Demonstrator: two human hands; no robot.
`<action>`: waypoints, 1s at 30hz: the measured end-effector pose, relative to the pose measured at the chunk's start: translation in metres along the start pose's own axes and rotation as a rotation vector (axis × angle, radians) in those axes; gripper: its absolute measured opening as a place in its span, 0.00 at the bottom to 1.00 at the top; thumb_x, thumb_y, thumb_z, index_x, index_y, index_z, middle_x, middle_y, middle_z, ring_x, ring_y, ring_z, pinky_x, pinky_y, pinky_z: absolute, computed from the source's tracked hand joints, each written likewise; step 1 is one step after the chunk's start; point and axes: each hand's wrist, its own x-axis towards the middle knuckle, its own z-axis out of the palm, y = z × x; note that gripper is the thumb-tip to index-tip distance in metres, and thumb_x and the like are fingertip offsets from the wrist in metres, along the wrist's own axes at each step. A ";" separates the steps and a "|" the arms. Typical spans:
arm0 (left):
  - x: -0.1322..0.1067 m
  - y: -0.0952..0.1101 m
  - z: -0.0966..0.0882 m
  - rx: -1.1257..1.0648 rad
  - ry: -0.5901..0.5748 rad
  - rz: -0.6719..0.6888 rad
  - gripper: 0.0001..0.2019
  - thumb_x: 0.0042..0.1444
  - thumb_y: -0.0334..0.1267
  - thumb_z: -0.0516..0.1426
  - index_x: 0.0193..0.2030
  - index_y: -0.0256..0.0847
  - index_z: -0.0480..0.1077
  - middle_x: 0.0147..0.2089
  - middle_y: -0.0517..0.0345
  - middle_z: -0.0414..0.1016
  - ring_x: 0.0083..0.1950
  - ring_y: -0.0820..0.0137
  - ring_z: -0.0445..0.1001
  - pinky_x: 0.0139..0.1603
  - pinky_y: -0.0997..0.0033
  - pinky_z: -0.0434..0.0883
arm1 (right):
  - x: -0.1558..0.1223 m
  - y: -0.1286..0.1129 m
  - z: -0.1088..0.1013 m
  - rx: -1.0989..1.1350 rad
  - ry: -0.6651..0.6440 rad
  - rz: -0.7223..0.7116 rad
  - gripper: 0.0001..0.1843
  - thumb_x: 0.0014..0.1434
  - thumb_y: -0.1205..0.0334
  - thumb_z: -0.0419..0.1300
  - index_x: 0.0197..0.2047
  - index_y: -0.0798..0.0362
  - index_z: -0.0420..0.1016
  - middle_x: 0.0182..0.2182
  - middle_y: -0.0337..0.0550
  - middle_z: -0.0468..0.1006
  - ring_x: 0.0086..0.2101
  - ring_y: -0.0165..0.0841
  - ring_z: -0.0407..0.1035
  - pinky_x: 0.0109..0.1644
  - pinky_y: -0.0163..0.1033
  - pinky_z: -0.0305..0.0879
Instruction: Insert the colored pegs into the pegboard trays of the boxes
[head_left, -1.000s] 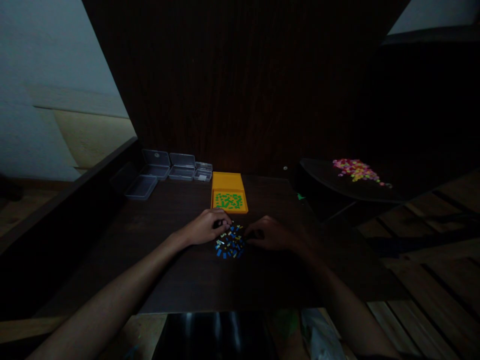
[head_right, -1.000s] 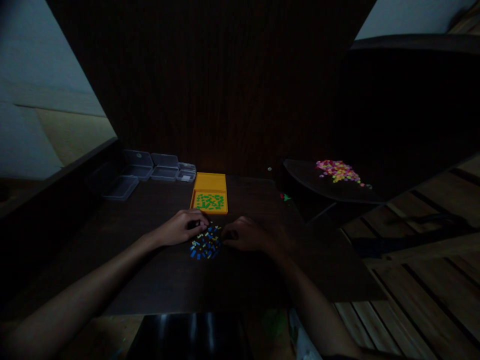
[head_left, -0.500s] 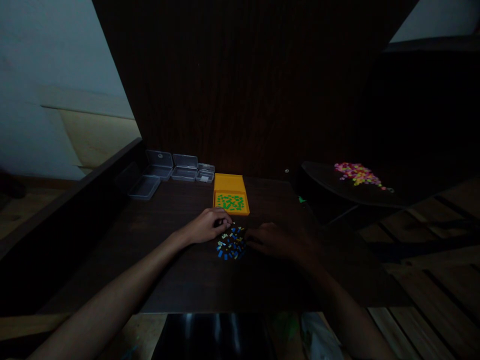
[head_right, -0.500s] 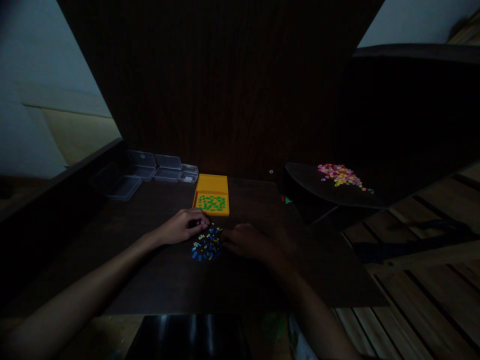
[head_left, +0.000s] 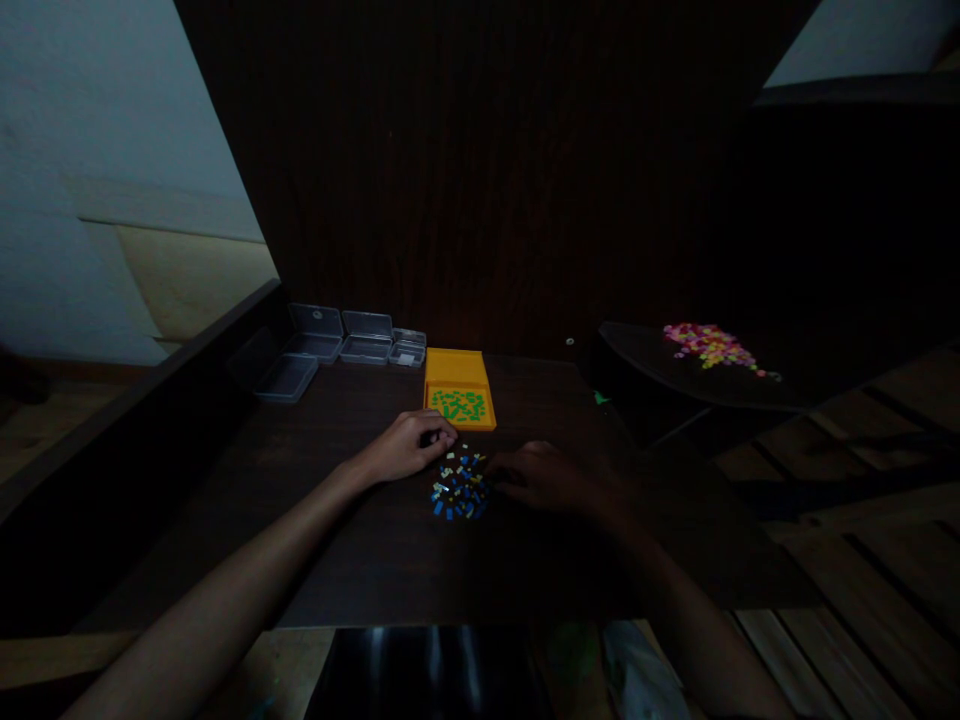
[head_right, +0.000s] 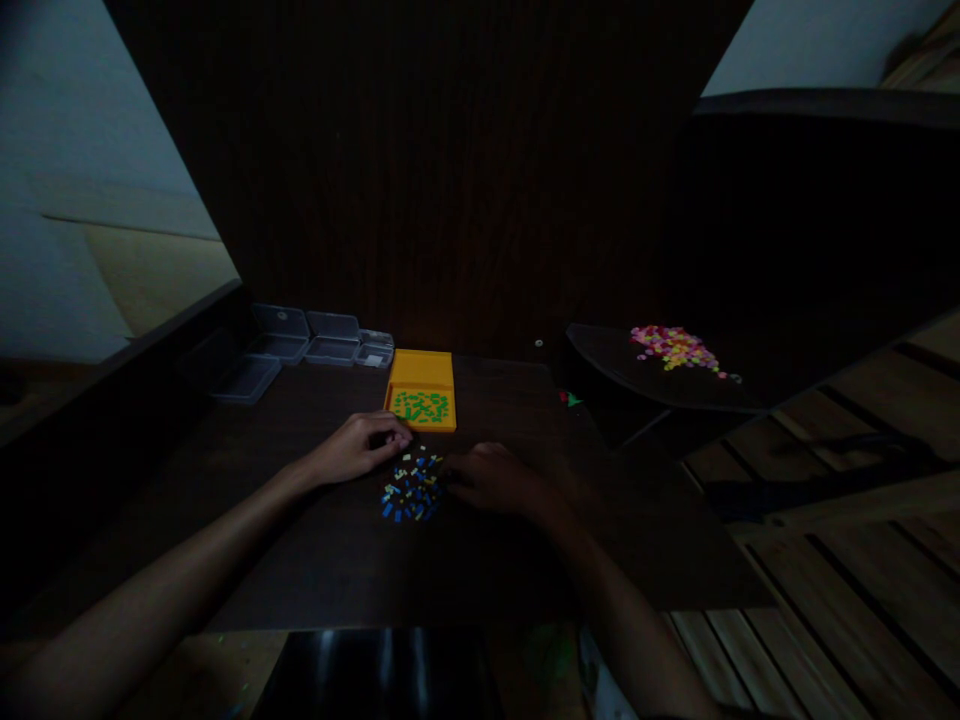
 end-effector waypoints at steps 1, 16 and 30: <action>0.000 0.000 0.000 0.001 -0.001 -0.001 0.07 0.60 0.35 0.55 0.39 0.38 0.75 0.36 0.56 0.77 0.35 0.72 0.73 0.37 0.74 0.68 | 0.000 0.000 -0.001 -0.002 -0.002 0.003 0.13 0.62 0.59 0.56 0.49 0.48 0.74 0.40 0.42 0.80 0.38 0.34 0.72 0.44 0.38 0.59; -0.001 -0.001 0.002 0.026 -0.014 0.022 0.08 0.61 0.36 0.54 0.40 0.38 0.75 0.37 0.55 0.77 0.38 0.70 0.74 0.42 0.72 0.69 | 0.002 0.000 0.001 -0.016 -0.032 0.021 0.10 0.63 0.59 0.55 0.42 0.49 0.76 0.36 0.41 0.80 0.36 0.32 0.71 0.41 0.36 0.58; 0.000 0.000 0.000 0.049 -0.033 0.040 0.08 0.61 0.34 0.53 0.39 0.38 0.74 0.37 0.54 0.78 0.40 0.69 0.74 0.44 0.71 0.69 | 0.006 -0.007 0.005 -0.059 0.013 0.086 0.12 0.64 0.54 0.56 0.40 0.51 0.77 0.36 0.44 0.81 0.35 0.34 0.72 0.39 0.36 0.58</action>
